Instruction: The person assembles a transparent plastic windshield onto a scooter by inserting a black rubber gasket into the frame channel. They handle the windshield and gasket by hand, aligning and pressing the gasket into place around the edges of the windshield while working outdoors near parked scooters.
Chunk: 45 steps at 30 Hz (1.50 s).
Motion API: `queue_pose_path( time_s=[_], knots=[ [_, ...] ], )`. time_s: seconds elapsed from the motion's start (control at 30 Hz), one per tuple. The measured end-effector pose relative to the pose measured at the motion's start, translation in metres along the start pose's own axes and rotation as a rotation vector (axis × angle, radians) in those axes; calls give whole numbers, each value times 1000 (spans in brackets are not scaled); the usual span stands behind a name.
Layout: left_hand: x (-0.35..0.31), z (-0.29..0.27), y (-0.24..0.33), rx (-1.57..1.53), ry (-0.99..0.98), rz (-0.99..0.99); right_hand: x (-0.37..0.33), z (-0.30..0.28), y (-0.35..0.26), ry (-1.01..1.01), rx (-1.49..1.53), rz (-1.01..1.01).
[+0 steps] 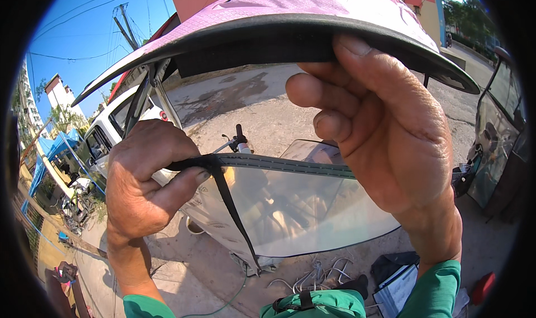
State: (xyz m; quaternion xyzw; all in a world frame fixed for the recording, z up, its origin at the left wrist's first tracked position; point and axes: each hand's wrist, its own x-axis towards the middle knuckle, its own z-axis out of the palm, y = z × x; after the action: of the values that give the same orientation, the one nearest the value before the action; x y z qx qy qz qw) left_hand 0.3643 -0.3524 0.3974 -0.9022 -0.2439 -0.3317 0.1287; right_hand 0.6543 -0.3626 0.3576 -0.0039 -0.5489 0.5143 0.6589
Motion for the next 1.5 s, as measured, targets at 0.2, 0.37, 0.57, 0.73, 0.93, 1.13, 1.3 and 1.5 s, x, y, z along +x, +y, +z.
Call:
queue_pose_path(
  time_s=[0.2, 0.37, 0.57, 0.73, 0.93, 1.13, 1.3, 1.5],
  knots=[
    [1, 7, 0, 43, 32, 0, -9, 1, -5, 66, -55, -1],
    [3, 7, 0, 74, 12, -1, -11, 2, -8, 71, -52, 24],
    [5, 9, 1, 47, 17, -9, -12, -3, -11, 65, -65, 38],
    [3, 11, 3, 30, 38, -35, -12, -4, -10, 55, -54, 63],
    [3, 11, 5, 53, 45, -39, -19, -3, -12, 48, -573, 36],
    [1, 8, 5, -11, 8, -53, -23, -6, -1, -322, -1542, -166],
    [-3, 5, 7, 15, -2, -62, -23, -2, -10, -348, -1631, -6],
    [-6, 1, 13, -6, -60, -129, -30, -47, -27, -128, -1827, 359]
  ],
)
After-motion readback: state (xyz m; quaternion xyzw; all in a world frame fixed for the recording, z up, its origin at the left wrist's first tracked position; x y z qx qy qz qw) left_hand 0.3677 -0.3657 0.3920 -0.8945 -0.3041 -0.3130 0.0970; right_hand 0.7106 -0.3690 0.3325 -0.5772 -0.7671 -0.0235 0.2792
